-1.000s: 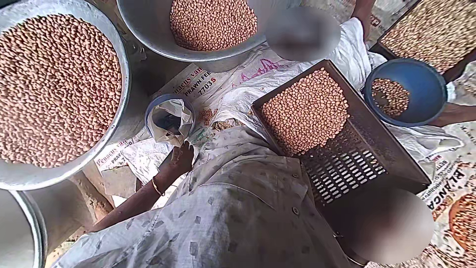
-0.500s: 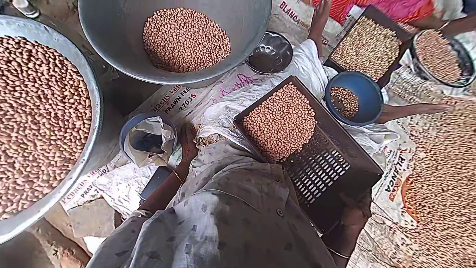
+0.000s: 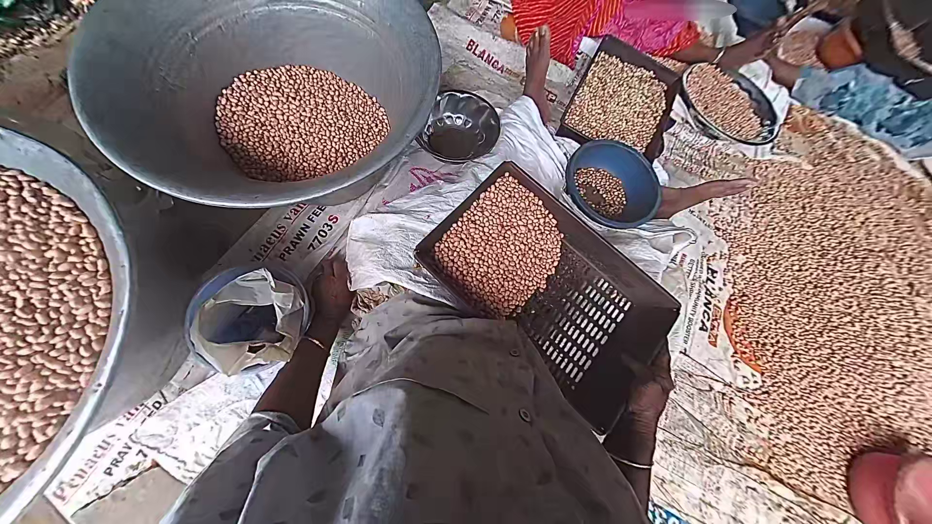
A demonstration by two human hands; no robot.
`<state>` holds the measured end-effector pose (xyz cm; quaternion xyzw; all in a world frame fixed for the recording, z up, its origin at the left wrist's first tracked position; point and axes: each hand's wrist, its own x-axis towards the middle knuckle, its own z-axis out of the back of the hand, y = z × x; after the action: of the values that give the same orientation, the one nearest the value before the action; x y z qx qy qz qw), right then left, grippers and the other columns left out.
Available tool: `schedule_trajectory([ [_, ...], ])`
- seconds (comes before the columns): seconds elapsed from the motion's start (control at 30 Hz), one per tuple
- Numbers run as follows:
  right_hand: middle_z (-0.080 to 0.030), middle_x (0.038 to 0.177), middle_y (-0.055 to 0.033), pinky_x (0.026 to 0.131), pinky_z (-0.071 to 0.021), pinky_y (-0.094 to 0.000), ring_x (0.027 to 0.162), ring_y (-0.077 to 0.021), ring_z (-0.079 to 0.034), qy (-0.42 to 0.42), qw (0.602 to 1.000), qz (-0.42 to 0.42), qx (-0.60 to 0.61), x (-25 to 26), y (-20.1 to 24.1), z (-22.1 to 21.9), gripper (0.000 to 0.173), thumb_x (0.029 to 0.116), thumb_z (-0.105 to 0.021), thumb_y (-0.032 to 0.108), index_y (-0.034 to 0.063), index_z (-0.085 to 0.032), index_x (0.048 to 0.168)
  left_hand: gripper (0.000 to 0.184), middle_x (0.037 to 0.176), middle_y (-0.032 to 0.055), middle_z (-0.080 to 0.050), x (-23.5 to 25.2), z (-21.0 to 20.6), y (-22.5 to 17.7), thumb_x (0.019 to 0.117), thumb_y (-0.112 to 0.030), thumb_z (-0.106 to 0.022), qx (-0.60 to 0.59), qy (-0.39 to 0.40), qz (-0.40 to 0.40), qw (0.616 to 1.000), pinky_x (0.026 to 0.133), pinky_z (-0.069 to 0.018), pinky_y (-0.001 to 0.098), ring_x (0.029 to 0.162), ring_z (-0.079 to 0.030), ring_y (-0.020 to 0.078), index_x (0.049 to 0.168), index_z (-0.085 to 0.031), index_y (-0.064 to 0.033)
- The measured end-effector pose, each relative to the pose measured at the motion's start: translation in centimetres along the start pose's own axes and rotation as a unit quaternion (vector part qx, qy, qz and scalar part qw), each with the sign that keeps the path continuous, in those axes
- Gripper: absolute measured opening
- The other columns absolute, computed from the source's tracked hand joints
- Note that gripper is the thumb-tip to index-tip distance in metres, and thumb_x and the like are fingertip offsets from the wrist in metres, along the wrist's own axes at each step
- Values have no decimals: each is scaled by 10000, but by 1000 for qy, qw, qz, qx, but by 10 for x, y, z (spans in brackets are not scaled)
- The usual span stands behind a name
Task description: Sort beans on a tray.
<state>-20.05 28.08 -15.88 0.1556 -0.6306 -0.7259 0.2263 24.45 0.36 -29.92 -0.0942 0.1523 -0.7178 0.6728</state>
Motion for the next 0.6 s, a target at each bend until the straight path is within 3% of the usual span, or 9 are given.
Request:
schedule_trajectory([
  [0.13,-435,1565,-117,1037,-471,-178,1287,-32,-544,10,1000,18,19,1,-9,6,825,818,-522,-50,-20,-243,1594,512,1310,356,-579,-3,7,-4,938,-101,-666,21,7,-7,1000,875,-549,616,1078,-668,502,1361,-496,132],
  [0.2,-427,1566,-139,1024,-474,-172,1278,-37,-550,4,999,17,28,-1,-7,4,817,821,-506,-83,-31,-239,1591,550,1293,353,-589,-3,14,1,903,-101,-700,13,22,-24,999,911,-537,618,1096,-662,500,1363,-498,123],
  [0.3,-423,1564,-146,1015,-477,-165,1275,-28,-549,2,999,22,42,-3,-8,5,819,815,-499,-86,-44,-231,1588,468,1253,338,-629,-8,20,18,902,-94,-709,-102,0,-36,994,1036,-476,610,1176,-629,482,1311,-584,96],
  [0.47,-476,1513,-131,965,-497,-138,1200,2,-589,-11,998,17,54,-2,-7,3,818,796,-492,-95,-59,-242,1574,389,1218,317,-639,-4,4,20,1005,-138,-581,-317,-67,66,944,1059,-489,478,1172,-638,357,1277,-570,140],
  [0.53,-464,1526,-140,971,-493,-141,1205,-4,-587,-10,998,17,52,-2,-6,3,824,793,-488,-101,-60,-238,1577,355,1226,349,-617,5,8,16,1052,-101,-468,-305,-96,98,942,1073,-463,476,1187,-619,387,1260,-561,170],
  [0.6,-432,1558,-150,996,-481,-143,1235,-4,-573,-3,998,26,53,-1,-9,6,832,797,-486,-97,-61,-217,1584,425,1242,371,-609,15,26,1,1110,-151,-343,-269,-88,117,952,1102,-418,524,1224,-598,438,1268,-562,178],
])
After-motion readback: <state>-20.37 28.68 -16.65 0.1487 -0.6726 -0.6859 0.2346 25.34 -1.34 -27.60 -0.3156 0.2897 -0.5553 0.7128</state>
